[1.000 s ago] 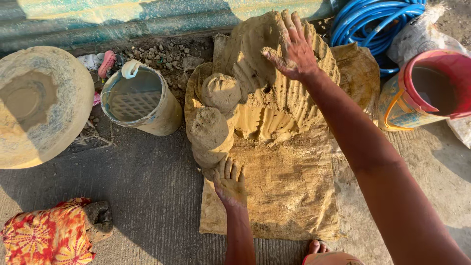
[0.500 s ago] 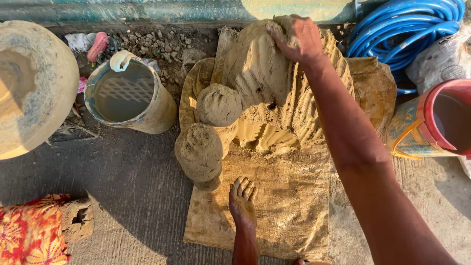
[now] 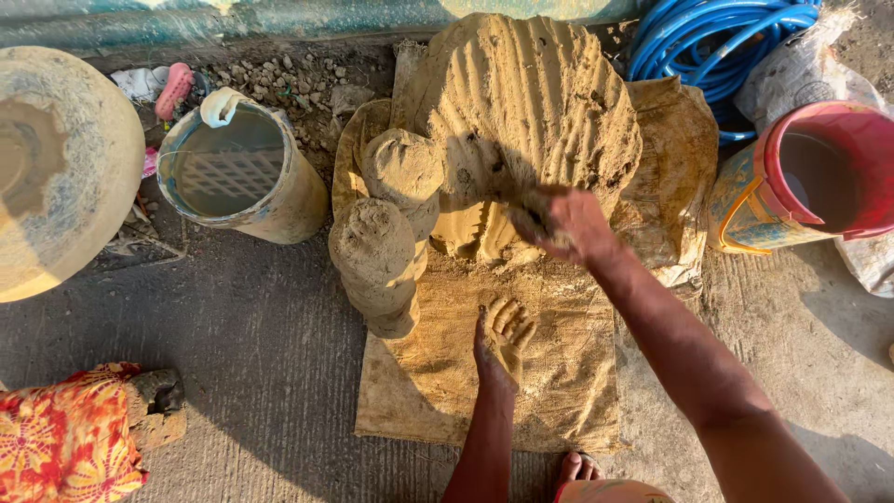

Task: The person kneads a ball of clay by hand on a mat, repeatedly pressing, folding, and rolling it to prepare it for use.

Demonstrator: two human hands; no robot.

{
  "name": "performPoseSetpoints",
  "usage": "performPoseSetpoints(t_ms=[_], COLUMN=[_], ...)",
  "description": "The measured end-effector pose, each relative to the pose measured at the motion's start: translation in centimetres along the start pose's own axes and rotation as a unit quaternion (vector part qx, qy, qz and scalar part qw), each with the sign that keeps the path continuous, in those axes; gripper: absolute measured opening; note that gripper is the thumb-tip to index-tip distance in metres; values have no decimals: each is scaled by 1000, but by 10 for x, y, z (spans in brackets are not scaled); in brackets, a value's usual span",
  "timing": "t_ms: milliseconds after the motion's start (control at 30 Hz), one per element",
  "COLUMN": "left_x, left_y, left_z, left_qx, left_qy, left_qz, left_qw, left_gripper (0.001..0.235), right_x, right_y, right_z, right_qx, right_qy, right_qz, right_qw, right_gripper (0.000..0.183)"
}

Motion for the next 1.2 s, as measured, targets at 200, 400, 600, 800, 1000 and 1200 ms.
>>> performPoseSetpoints(t_ms=[200,400,600,800,1000,1200], left_x=[-14,-27,-44,-45,-57,-93], left_y=[-22,-16,-21,-9,-14,-25], left_z=[-3,12,8,-2,-16,-11], left_qx=[-33,-110,-77,-88,-55,-6], left_qy=[-68,194,211,205,185,119], left_qz=[283,243,214,251,239,280], left_qw=[956,944,951,942,952,953], left_gripper=[80,51,49,51,52,38], right_x=[3,-47,28,16,12,25], right_y=[-108,16,101,90,19,-49], right_z=[55,-143,-237,-197,-77,34], right_qx=[46,-55,75,273,62,260], right_qy=[-190,107,39,13,41,-75], right_qz=[-124,110,229,-139,-158,-465], right_qw=[973,987,970,952,985,843], right_gripper=[69,76,72,61,86,73])
Point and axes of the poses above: each hand's wrist, its own z-axis away from the middle knuckle, its own x-axis out of the palm, y = z × x, the point moved 4 cm from there along -z, towards the middle knuckle, and after that the axes turned 9 degrees about x, right-handed, at the moved point
